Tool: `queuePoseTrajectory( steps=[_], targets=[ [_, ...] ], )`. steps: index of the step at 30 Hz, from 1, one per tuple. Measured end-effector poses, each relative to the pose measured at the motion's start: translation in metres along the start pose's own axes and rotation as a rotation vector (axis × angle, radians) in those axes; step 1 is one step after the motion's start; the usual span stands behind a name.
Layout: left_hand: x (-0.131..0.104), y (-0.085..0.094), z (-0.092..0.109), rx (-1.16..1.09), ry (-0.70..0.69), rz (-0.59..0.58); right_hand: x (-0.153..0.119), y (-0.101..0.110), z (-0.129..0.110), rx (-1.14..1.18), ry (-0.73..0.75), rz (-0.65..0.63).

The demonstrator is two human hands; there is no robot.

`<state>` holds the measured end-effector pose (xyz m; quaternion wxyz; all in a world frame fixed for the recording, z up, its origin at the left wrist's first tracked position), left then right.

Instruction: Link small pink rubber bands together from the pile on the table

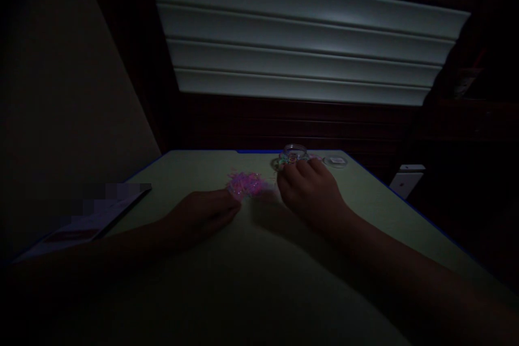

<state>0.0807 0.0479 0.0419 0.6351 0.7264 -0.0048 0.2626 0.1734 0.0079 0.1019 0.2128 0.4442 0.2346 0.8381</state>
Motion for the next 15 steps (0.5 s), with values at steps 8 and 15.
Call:
queuePoseTrajectory(
  steps=[8,15],
  targets=[
    [-0.002,0.005,0.002,0.011,-0.048,0.080,0.002,-0.010,0.057,-0.165,-0.303,-0.195],
    [-0.002,0.006,0.002,0.012,-0.055,0.108,-0.003,-0.026,0.061,-0.141,-0.332,-0.315]
  ],
)
Point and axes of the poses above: each hand's wrist, its own x-axis towards the middle knuckle, its own y-axis out of the back of the hand, z = x × y, the point moved 10 cm from there along x, towards the middle knuckle, and after that the axes turned 9 degrees about -y, right-handed, at the moved point
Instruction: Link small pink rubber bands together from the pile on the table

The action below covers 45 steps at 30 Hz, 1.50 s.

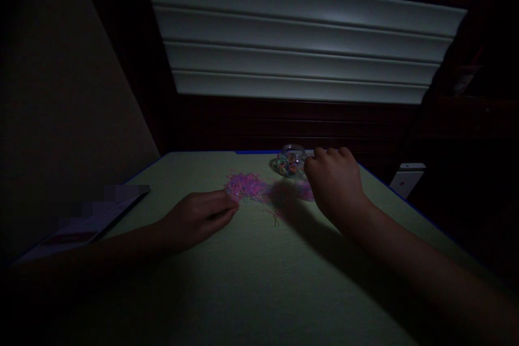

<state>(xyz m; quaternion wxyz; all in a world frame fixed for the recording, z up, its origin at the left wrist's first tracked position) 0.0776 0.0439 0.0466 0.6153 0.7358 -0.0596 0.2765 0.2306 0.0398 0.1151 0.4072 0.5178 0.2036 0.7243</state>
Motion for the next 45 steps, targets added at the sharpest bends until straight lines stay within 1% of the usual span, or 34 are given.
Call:
queuePoseTrajectory(
  steps=[3,5,9,13,15,17,20,23,26,30,32,37,40,45],
  targets=[
    [0.000,0.001,0.000,0.006,-0.004,0.012,0.000,0.002,-0.003,0.017,0.009,0.013],
    [-0.001,0.000,0.000,0.006,0.000,0.003,-0.002,0.005,-0.011,0.066,0.042,0.034],
    [-0.001,-0.001,-0.001,-0.003,0.008,0.001,-0.015,0.007,-0.043,0.281,0.169,0.052],
    [0.000,-0.001,-0.001,-0.014,0.023,-0.005,-0.035,-0.006,-0.083,0.475,0.310,-0.053],
    [0.001,-0.001,-0.001,-0.017,0.031,-0.012,-0.041,-0.009,-0.094,0.536,0.347,-0.080],
    [0.001,-0.001,-0.001,-0.017,0.035,-0.020,-0.039,-0.010,-0.092,0.548,0.304,-0.070],
    [0.001,-0.001,-0.001,-0.019,0.033,-0.022,-0.033,-0.010,-0.080,0.513,0.224,-0.060],
    [0.001,-0.001,-0.002,-0.020,0.034,-0.018,-0.029,-0.011,-0.071,0.418,0.180,-0.067],
    [0.000,-0.002,-0.002,-0.025,0.038,-0.025,-0.029,-0.008,-0.068,0.317,0.172,-0.050],
    [0.001,-0.003,-0.002,-0.029,0.048,-0.043,-0.032,-0.003,-0.076,0.292,0.255,-0.070],
    [0.001,-0.003,-0.002,-0.029,0.050,-0.044,-0.033,-0.003,-0.079,0.288,0.281,-0.104],
    [0.001,-0.003,-0.001,-0.025,0.037,-0.036,-0.036,-0.009,-0.082,0.299,0.313,-0.177],
    [0.001,-0.002,0.000,-0.018,0.030,-0.031,-0.039,-0.013,-0.085,0.341,0.350,-0.179],
    [0.002,-0.001,0.000,-0.014,0.030,-0.030,-0.040,-0.016,-0.090,0.354,0.368,-0.189]
  ],
)
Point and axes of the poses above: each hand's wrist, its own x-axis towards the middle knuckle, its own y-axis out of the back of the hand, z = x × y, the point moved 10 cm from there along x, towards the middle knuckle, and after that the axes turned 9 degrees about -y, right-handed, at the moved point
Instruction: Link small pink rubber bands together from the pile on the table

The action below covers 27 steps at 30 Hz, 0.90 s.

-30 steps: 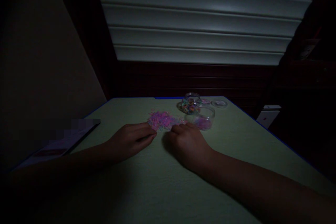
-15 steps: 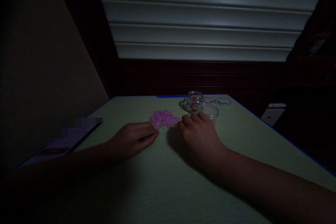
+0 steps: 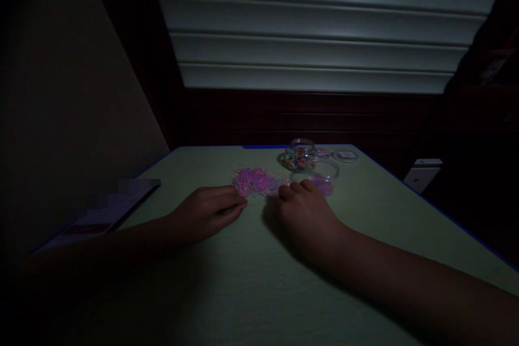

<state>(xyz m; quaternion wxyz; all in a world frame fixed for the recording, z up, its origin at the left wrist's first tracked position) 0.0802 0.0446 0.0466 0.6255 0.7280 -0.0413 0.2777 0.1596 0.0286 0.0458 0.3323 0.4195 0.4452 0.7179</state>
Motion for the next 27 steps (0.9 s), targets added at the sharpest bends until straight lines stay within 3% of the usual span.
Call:
queuePoseTrajectory(
  steps=[9,19,27],
  targets=[
    [0.000,0.001,0.000,0.003,0.004,0.002,-0.001,0.002,-0.006,0.011,0.018,0.040],
    [0.000,0.002,0.000,-0.020,-0.002,0.021,0.006,0.001,0.008,0.432,-0.101,0.151],
    [-0.001,0.002,-0.001,-0.049,0.013,0.046,0.008,0.006,0.008,0.690,-0.091,0.169]
  ],
)
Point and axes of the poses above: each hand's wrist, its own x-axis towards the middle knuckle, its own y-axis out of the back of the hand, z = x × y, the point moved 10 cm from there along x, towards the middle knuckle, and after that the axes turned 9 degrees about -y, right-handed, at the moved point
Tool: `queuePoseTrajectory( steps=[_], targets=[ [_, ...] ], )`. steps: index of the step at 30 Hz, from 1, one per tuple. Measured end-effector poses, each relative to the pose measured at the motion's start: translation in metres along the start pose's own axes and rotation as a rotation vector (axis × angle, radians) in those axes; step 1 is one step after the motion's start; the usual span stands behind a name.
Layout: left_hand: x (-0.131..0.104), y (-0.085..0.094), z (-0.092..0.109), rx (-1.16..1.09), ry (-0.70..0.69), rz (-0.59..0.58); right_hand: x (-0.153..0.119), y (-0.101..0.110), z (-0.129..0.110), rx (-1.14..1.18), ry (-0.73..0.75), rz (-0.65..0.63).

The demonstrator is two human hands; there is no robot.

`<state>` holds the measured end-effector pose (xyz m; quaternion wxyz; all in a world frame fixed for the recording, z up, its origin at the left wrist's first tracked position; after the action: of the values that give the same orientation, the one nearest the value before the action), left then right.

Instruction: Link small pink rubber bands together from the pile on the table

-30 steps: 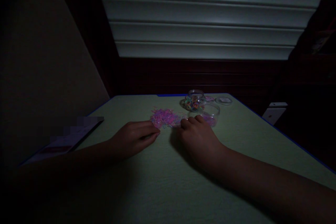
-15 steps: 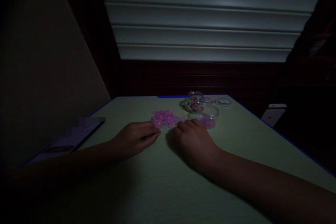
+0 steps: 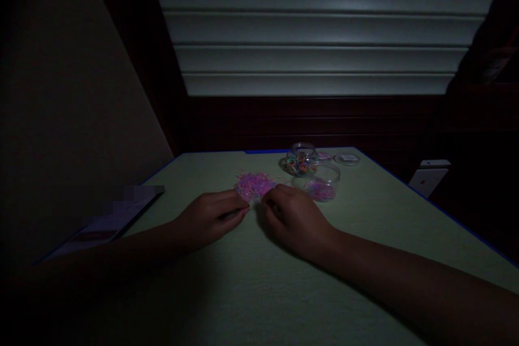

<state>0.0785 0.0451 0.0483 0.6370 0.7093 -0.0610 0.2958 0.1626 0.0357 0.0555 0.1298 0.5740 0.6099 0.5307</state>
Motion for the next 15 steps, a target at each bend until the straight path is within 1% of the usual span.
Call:
queuePoseTrajectory(
  steps=[3,8,15],
  targets=[
    [-0.001,-0.002,-0.002,-0.010,0.013,-0.008,0.001,-0.003,0.001,0.011,-0.008,-0.025],
    [0.000,-0.002,-0.002,-0.004,0.014,-0.010,-0.001,-0.005,-0.004,-0.083,0.036,-0.035],
    [-0.001,-0.001,0.003,-0.017,-0.039,0.010,-0.006,-0.007,-0.010,-0.219,0.096,-0.020]
  ],
)
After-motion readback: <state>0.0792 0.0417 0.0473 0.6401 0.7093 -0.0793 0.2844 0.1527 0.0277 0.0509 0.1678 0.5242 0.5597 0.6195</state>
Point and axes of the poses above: each hand's wrist, its own x-axis towards the middle knuckle, its own y-axis out of the back of the hand, z = x × y, the point moved 10 cm from there along x, towards the middle knuckle, and after that the axes turned 9 degrees about -y, right-handed, at the moved point
